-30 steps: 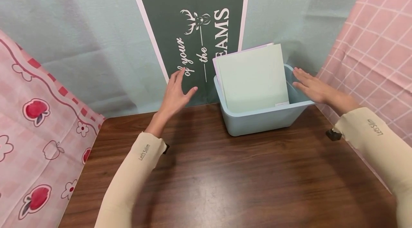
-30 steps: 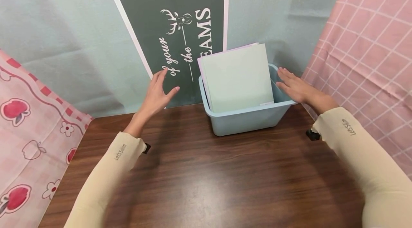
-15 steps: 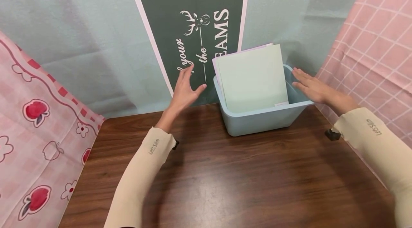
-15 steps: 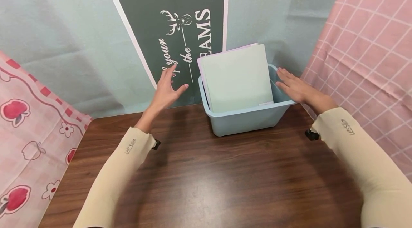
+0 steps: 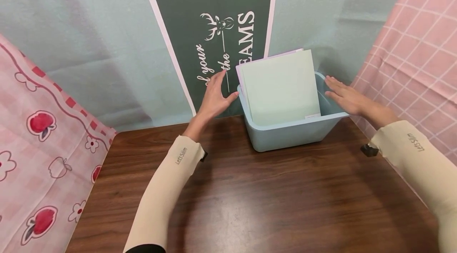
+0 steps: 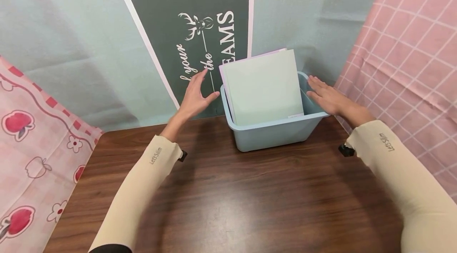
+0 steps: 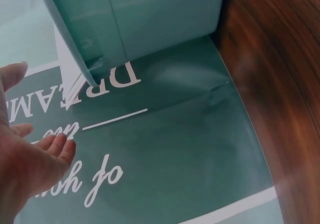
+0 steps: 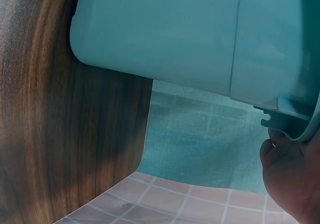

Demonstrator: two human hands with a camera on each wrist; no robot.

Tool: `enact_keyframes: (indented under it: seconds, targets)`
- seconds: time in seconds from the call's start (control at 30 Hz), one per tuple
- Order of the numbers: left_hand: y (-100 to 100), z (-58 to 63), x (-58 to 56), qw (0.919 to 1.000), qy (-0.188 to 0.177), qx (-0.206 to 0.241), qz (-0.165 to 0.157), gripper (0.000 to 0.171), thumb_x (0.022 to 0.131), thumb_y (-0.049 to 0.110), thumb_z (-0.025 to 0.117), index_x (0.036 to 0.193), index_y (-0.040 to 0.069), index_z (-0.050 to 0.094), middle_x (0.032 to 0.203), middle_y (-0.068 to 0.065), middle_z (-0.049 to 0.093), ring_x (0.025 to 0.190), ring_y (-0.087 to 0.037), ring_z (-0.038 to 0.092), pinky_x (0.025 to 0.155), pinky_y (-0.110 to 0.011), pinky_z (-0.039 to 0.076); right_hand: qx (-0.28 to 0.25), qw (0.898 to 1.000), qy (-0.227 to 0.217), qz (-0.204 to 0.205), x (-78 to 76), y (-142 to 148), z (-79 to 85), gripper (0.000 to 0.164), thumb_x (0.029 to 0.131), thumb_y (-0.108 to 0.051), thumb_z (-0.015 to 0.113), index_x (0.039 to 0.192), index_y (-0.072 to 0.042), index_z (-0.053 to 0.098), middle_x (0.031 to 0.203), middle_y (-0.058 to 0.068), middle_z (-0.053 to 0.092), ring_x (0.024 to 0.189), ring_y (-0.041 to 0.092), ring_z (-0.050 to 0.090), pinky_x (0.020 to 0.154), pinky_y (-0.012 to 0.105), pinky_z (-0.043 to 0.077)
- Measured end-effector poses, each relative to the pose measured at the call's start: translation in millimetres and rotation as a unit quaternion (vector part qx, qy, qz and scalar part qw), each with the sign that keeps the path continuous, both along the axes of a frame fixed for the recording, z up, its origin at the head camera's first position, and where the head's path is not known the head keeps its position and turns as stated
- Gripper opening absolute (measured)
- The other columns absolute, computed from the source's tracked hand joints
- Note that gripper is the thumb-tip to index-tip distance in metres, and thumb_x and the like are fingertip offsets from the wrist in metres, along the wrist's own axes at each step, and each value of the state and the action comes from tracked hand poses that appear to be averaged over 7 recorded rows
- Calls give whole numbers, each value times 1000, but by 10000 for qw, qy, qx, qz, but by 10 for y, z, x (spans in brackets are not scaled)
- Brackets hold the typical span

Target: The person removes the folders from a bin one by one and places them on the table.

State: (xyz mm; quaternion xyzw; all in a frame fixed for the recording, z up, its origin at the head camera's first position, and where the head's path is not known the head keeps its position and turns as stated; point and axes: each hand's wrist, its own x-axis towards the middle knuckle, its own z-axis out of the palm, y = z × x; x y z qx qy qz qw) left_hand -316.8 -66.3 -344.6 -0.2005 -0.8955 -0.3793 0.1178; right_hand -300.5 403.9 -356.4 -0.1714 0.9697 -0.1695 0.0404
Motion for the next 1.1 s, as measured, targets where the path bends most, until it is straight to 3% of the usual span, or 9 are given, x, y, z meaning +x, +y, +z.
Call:
enact_keyframes:
  seconds: [0.87,1.1]
  targets:
    - [389,-62,-193,9984,-199,117,-515,89,98,30,72,170,15,22,174,-9,28,162,-27,22,131,-46,19,-116,9999,-22,-45,41,40,-8,68,117,-37,28,167,4,6,174,27,0,160,49,0,128,64,3]
    - [450,-85,-271,9971,-397,433,-487,87,99,30,71,169,13,24,175,-9,27,161,-25,25,131,-43,21,-152,9999,-28,-35,43,56,-11,68,117,-38,26,167,3,7,174,26,1,160,49,2,128,66,3]
